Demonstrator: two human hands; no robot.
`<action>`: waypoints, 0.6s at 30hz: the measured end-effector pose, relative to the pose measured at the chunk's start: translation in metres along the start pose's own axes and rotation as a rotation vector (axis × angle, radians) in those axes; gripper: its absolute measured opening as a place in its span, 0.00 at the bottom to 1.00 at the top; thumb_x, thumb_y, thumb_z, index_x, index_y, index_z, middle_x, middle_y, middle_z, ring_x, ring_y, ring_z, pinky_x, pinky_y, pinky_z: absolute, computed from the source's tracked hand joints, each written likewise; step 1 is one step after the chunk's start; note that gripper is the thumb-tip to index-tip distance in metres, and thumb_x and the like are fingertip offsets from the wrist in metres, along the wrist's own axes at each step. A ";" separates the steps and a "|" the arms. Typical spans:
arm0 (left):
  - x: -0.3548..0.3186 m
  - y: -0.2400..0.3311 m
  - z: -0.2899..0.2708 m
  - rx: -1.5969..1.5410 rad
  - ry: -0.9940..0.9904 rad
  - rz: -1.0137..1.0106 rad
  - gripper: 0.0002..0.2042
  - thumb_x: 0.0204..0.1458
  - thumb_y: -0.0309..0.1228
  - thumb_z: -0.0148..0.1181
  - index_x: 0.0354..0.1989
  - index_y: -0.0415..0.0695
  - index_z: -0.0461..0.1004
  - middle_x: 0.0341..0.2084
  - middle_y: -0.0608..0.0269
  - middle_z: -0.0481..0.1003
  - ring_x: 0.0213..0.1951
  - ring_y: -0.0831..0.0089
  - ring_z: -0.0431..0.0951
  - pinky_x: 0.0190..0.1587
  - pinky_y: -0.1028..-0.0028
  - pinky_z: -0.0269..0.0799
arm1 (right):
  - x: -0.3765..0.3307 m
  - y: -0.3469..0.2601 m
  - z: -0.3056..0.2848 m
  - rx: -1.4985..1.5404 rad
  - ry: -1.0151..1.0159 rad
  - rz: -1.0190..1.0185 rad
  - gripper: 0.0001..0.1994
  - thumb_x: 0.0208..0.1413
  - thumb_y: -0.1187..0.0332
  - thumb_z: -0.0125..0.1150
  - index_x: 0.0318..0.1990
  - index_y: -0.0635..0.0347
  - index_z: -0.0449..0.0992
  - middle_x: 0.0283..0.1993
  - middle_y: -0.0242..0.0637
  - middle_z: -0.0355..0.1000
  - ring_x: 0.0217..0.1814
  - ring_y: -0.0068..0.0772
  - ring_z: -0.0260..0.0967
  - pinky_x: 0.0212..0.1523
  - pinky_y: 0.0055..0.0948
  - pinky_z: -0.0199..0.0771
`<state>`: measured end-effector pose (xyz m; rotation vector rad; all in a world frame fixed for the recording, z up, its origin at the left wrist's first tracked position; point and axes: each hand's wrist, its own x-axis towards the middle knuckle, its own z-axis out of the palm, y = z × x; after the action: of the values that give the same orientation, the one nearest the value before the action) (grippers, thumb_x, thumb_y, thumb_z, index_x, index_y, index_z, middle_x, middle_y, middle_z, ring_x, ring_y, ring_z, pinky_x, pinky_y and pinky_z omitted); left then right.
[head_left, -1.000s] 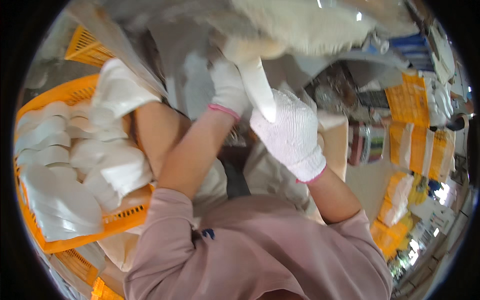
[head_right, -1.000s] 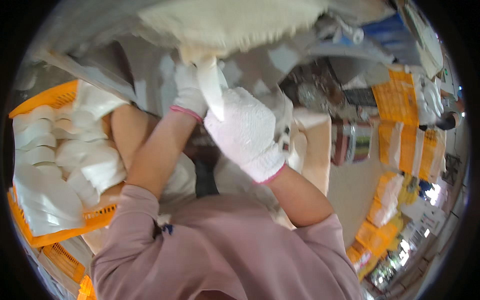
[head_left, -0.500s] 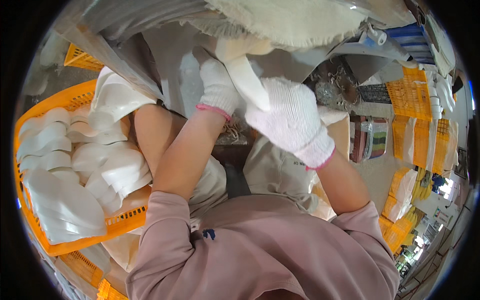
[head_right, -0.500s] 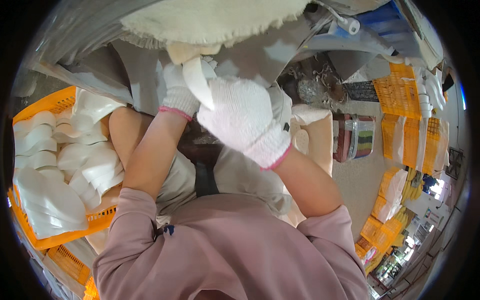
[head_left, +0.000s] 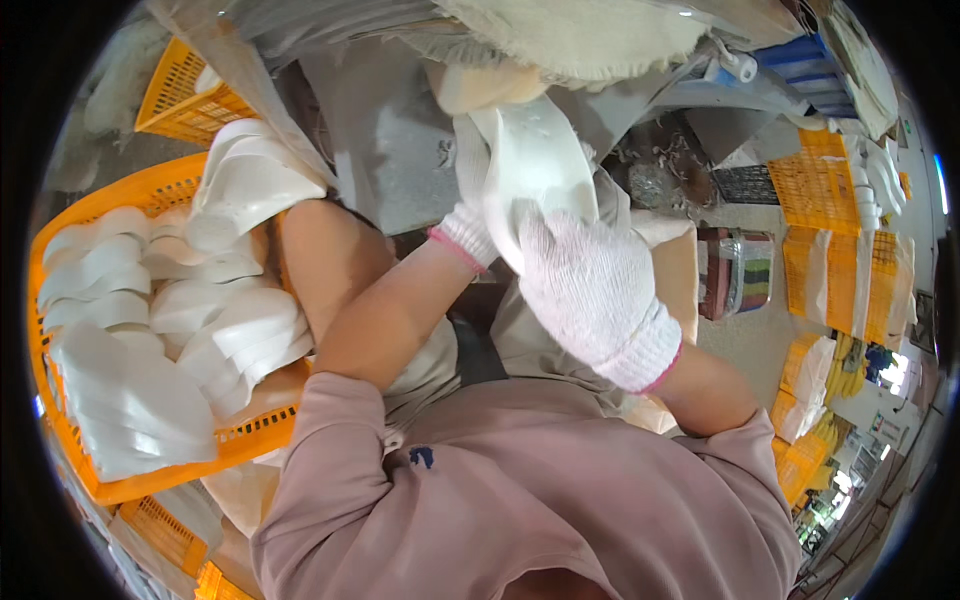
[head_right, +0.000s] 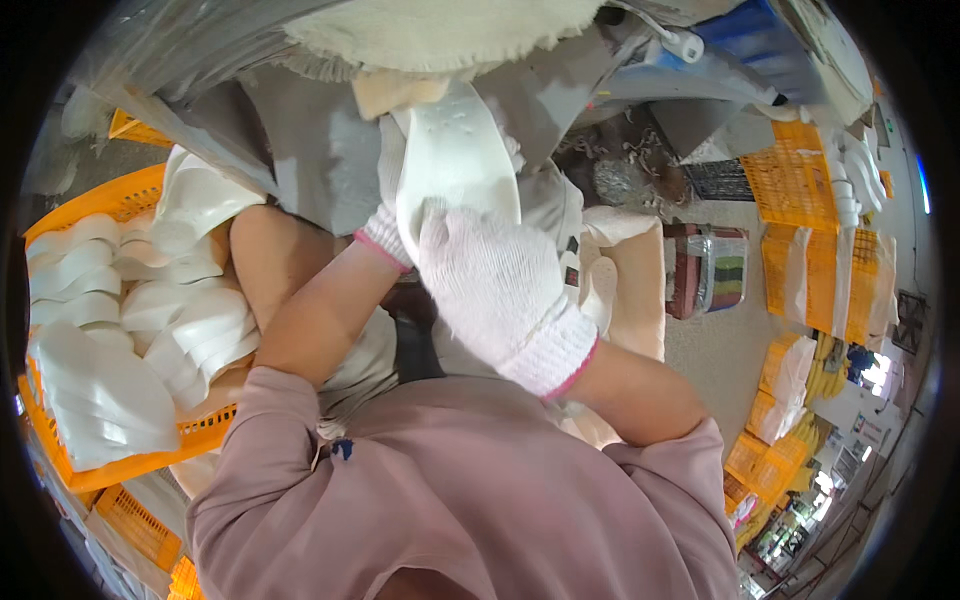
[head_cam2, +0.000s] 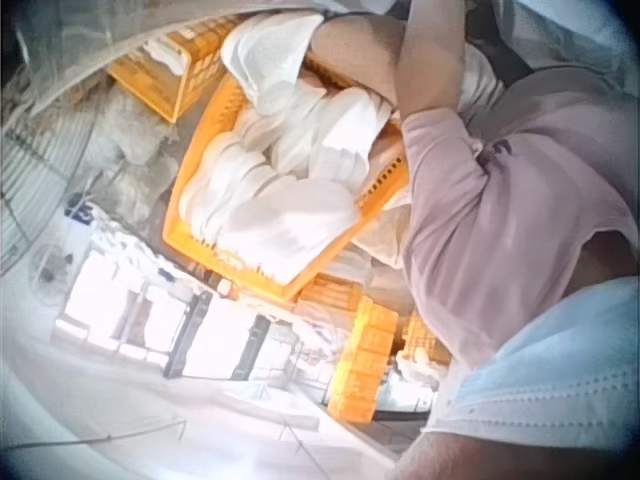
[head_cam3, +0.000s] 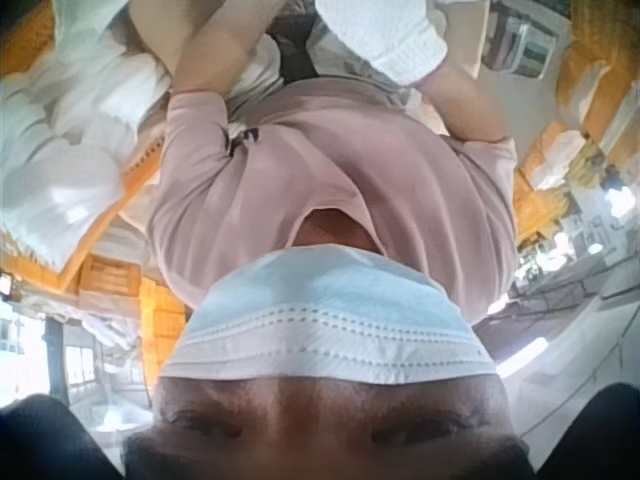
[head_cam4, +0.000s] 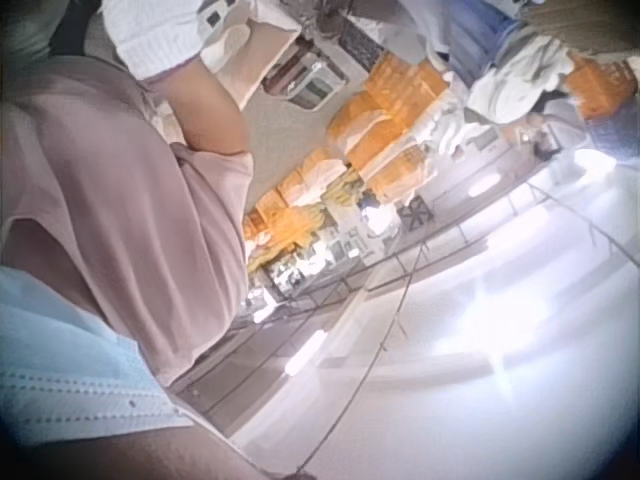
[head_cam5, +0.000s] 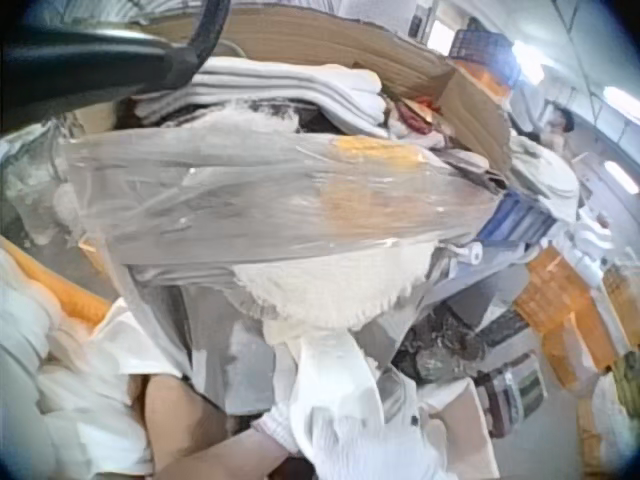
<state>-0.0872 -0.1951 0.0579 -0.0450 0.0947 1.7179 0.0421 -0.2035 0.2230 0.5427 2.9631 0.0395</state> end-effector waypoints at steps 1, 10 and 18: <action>-0.008 -0.007 -0.003 -0.021 -0.031 0.034 0.40 0.69 0.68 0.40 0.70 0.41 0.66 0.62 0.44 0.74 0.60 0.53 0.77 0.65 0.55 0.74 | -0.012 0.002 0.002 0.006 -0.052 0.003 0.21 0.49 0.67 0.66 0.53 0.56 0.77 0.40 0.36 0.77 0.32 0.39 0.79 0.31 0.41 0.79; -0.059 0.003 0.010 1.980 0.014 0.363 0.43 0.57 0.52 0.70 0.75 0.37 0.62 0.71 0.42 0.66 0.75 0.46 0.60 0.75 0.55 0.59 | -0.101 0.094 -0.010 0.249 0.092 -0.021 0.15 0.47 0.72 0.72 0.45 0.48 0.88 0.40 0.35 0.77 0.41 0.45 0.77 0.40 0.42 0.78; -0.086 -0.025 0.065 2.006 0.044 0.021 0.29 0.50 0.45 0.77 0.55 0.38 0.76 0.42 0.44 0.81 0.45 0.50 0.84 0.50 0.61 0.79 | -0.064 0.081 0.029 0.856 0.559 0.509 0.37 0.58 0.66 0.74 0.73 0.67 0.66 0.69 0.45 0.73 0.69 0.37 0.71 0.66 0.35 0.75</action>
<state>-0.0481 -0.2707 0.1286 1.3540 1.7343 0.9719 0.1337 -0.1506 0.2061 1.5870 3.1133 -1.2520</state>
